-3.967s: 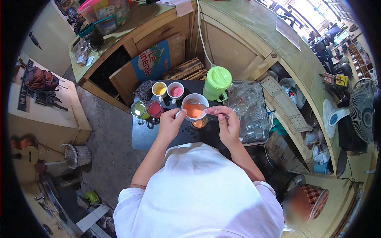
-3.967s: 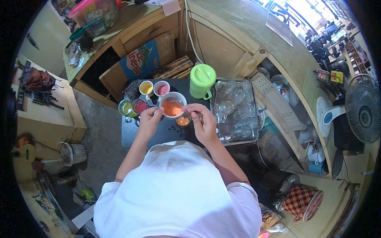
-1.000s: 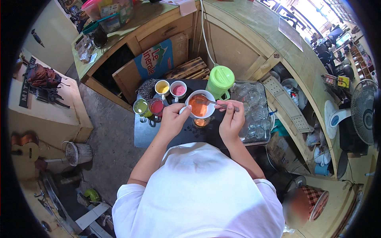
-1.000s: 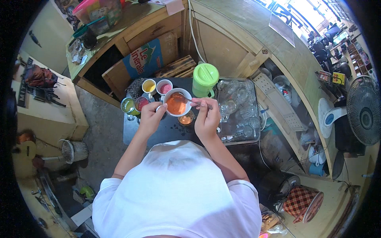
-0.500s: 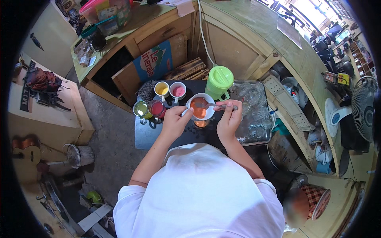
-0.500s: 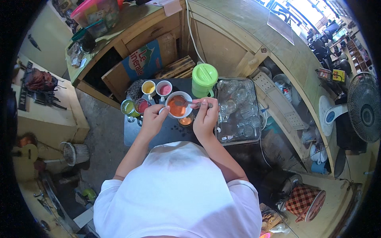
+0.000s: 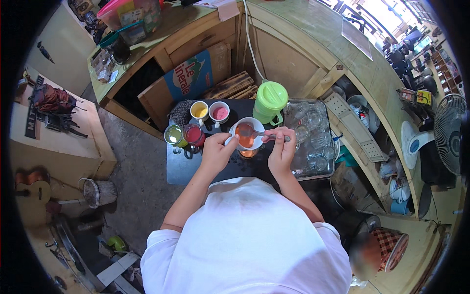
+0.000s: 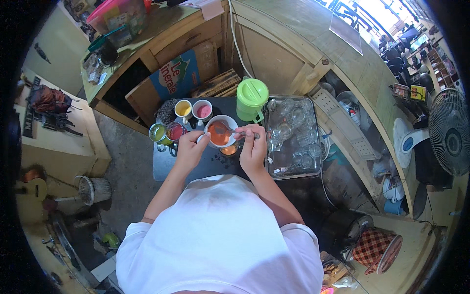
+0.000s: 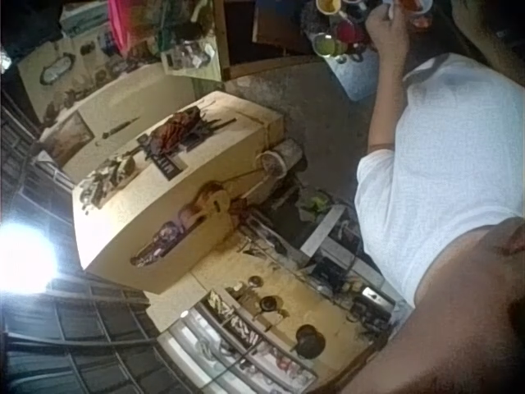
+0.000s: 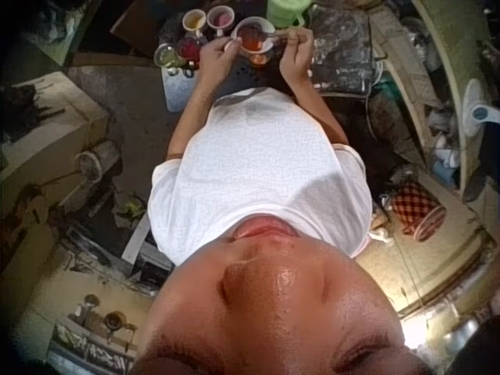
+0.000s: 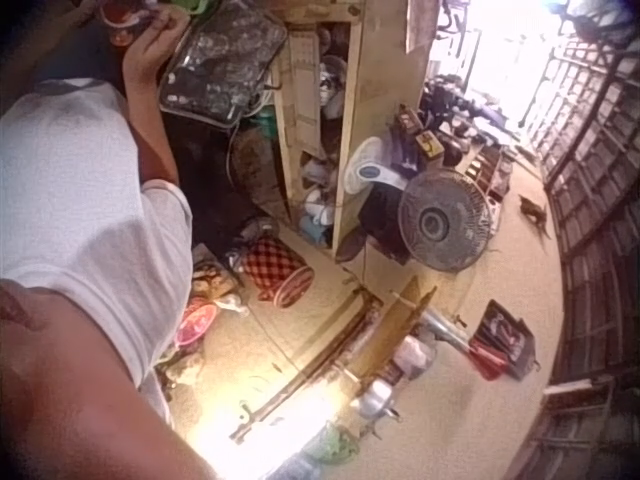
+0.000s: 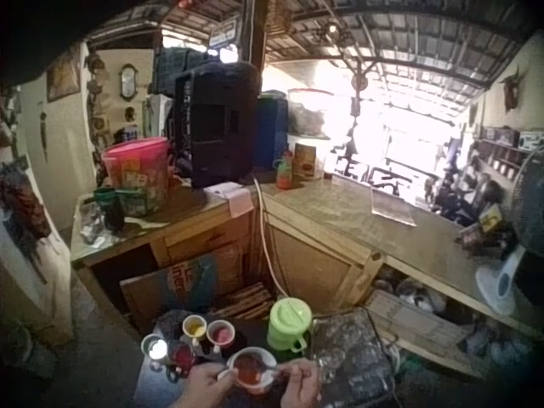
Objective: Preparing flavored drinks by measuring powder/liquid and stirring.
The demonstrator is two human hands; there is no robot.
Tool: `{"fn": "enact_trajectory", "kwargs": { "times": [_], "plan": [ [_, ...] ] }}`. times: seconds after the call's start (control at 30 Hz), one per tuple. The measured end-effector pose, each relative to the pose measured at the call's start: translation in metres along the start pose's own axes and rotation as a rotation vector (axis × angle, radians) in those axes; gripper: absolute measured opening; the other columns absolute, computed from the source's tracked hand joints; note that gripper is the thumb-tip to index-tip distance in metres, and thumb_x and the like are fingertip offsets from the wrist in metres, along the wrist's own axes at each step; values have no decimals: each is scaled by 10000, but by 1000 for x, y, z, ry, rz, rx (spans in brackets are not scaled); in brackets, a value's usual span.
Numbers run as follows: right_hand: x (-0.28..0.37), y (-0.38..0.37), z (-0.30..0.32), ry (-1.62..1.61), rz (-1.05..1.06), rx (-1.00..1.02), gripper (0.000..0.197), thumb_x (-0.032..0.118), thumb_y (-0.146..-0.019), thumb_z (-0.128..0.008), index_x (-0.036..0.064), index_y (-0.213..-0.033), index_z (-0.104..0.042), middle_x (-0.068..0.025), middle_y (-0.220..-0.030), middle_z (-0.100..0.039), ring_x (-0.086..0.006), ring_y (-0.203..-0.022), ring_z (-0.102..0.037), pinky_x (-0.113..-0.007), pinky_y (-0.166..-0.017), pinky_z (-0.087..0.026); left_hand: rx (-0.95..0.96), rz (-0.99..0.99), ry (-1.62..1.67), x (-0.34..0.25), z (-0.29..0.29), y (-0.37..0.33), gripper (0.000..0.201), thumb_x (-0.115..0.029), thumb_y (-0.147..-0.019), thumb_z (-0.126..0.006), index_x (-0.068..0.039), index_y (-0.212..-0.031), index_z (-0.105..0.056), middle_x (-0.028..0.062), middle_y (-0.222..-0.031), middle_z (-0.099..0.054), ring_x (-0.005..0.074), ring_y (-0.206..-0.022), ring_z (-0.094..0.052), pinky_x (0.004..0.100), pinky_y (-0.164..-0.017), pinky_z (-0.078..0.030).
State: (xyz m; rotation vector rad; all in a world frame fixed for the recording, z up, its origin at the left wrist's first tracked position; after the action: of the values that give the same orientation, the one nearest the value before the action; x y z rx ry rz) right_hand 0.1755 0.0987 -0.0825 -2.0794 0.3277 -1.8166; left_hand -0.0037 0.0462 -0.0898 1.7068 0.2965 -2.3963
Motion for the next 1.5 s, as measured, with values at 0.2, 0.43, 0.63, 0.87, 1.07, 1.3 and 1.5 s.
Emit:
{"fn": "enact_trajectory", "kwargs": {
  "times": [0.2,0.43,0.63,0.87,1.07,1.3,1.5],
  "plan": [
    [3,-3,3,20,121,149,194,153,-1003,-373,-7,-946,-468,-138,-873,-577,-155,-719,-599,-278,-667,-504,3,20,7,-1,1,0,296,-199,-873,-603,37,-696,-584,0,-549,-451,74,-543,-385,283,-492,-291],
    [6,2,6,41,128,115,195,151,-1004,-367,-3,-933,-463,-127,-857,-573,-147,-708,-593,-263,-659,-497,-16,26,14,-3,2,1,320,-195,-861,-609,50,-663,-553,88,-554,-477,141,-518,-437,319,-505,-334],
    [5,8,7,-19,-9,50,183,149,-1006,-360,6,-935,-450,-108,-838,-566,-125,-691,-582,-246,-638,-490,-21,46,36,-1,2,1,316,-197,-860,-611,52,-672,-561,79,-558,-485,136,-524,-443,314,-508,-336],
    [-8,6,15,-122,-246,-144,178,192,-1012,-360,31,-959,-412,-123,-786,-565,-166,-590,-567,-276,-565,-494,-24,23,23,-1,0,4,320,-203,-861,-613,54,-678,-558,78,-559,-482,137,-528,-441,315,-508,-337],
    [-6,-4,21,-131,-269,-174,155,166,-1010,-349,27,-970,-404,-121,-802,-577,-147,-600,-584,-264,-572,-506,-20,123,47,15,0,6,321,-220,-875,-605,50,-704,-587,50,-539,-469,101,-524,-409,298,-496,-332],
    [-11,-8,17,-127,-247,-157,180,192,-1013,-354,25,-973,-408,-126,-805,-578,-160,-602,-587,-273,-573,-505,-47,150,76,14,-1,10,317,-238,-884,-600,50,-751,-619,15,-557,-504,69,-548,-414,274,-498,-336],
    [-20,-8,16,-202,-305,-187,175,205,-1007,-373,39,-979,-421,-139,-811,-568,-187,-590,-560,-310,-572,-482,-65,190,86,22,-2,13,319,-243,-887,-600,47,-756,-624,7,-554,-496,67,-548,-409,270,-497,-329]
  ]
}}
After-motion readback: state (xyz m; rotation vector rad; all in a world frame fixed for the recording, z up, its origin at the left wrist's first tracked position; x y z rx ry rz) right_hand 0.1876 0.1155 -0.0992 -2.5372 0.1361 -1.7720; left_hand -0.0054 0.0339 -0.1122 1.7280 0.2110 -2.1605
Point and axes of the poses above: each hand's wrist, its own y-axis away from the middle knuckle, its own z-axis out of the back of the hand, x = y × z, the point moved 5 cm from there along -y, towards the middle knuckle
